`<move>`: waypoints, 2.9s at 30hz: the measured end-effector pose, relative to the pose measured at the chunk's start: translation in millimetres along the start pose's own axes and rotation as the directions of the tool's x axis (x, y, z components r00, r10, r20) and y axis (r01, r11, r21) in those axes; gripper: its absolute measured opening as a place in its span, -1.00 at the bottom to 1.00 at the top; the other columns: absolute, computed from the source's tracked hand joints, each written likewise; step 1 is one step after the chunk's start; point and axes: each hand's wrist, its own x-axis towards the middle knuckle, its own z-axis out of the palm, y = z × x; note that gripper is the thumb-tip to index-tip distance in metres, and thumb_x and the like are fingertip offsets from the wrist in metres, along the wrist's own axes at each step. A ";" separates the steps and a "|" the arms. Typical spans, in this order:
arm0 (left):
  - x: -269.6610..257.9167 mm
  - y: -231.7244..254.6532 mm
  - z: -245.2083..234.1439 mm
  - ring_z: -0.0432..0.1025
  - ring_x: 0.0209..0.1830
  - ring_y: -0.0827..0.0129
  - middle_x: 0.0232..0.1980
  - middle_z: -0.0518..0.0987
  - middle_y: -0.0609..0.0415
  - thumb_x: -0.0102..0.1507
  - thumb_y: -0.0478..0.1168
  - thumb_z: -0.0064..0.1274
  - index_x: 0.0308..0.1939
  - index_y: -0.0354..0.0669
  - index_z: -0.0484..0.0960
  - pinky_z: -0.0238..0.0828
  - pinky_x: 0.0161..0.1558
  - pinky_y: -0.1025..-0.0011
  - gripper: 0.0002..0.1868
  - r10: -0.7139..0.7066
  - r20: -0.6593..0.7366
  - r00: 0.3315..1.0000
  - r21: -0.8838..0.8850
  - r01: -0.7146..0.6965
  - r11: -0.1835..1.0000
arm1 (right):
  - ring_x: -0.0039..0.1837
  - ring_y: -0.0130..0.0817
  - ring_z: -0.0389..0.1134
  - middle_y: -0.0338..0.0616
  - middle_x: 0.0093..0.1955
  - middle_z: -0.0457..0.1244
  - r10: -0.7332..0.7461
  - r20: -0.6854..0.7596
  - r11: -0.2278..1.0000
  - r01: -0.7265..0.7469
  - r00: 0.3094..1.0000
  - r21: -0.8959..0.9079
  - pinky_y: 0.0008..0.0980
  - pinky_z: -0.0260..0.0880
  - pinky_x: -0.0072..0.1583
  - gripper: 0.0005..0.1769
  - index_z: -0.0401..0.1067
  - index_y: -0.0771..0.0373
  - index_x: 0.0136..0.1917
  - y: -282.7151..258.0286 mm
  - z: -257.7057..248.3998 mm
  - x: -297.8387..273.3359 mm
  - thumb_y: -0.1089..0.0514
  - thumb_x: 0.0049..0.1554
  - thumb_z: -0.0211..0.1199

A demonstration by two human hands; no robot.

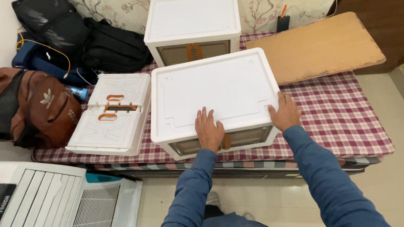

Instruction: The person assembles two white plastic storage boxes on a checkered table. They open the lids, unfold the side panels, and secure the lids. The person then stacks the second box on top of the first.

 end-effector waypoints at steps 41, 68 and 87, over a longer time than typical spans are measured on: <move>305.3 0.5 151.9 0.40 -0.03 0.04 -0.15 0.60 -0.08 0.35 0.05 -0.08 -0.18 -0.22 0.68 0.15 0.15 0.02 -0.59 0.217 0.052 0.975 0.162 -0.222 0.961 | 0.43 0.14 0.23 0.25 0.36 0.25 0.093 0.332 0.910 -0.216 0.939 0.355 -0.07 0.18 0.41 -0.36 0.27 0.27 0.41 13.4 106.4 289.4 -0.24 0.35 -0.19; 294.8 -87.0 85.0 0.37 -0.05 0.10 -0.19 0.55 0.00 0.40 -0.11 -0.09 -0.20 -0.16 0.63 0.21 0.21 0.11 -0.74 0.189 -0.122 0.974 0.183 -0.165 0.969 | 0.18 0.11 0.43 0.15 0.09 0.42 -0.335 0.481 0.878 0.454 0.810 -0.153 0.02 0.33 0.31 -0.23 0.59 0.25 0.10 -108.9 138.8 328.2 -0.26 0.37 -0.36; 295.0 -201.1 -19.1 0.38 0.19 -0.02 0.16 0.51 -0.10 0.40 0.03 -0.15 0.14 -0.09 0.61 0.36 0.17 0.00 -0.60 -0.260 0.063 0.963 0.112 0.252 0.961 | 0.02 0.08 0.47 0.05 -0.06 0.44 -0.431 0.419 0.854 0.511 0.799 -0.096 0.11 0.36 0.17 -0.33 0.57 0.09 0.12 -322.4 209.1 253.8 -0.26 0.34 -0.32</move>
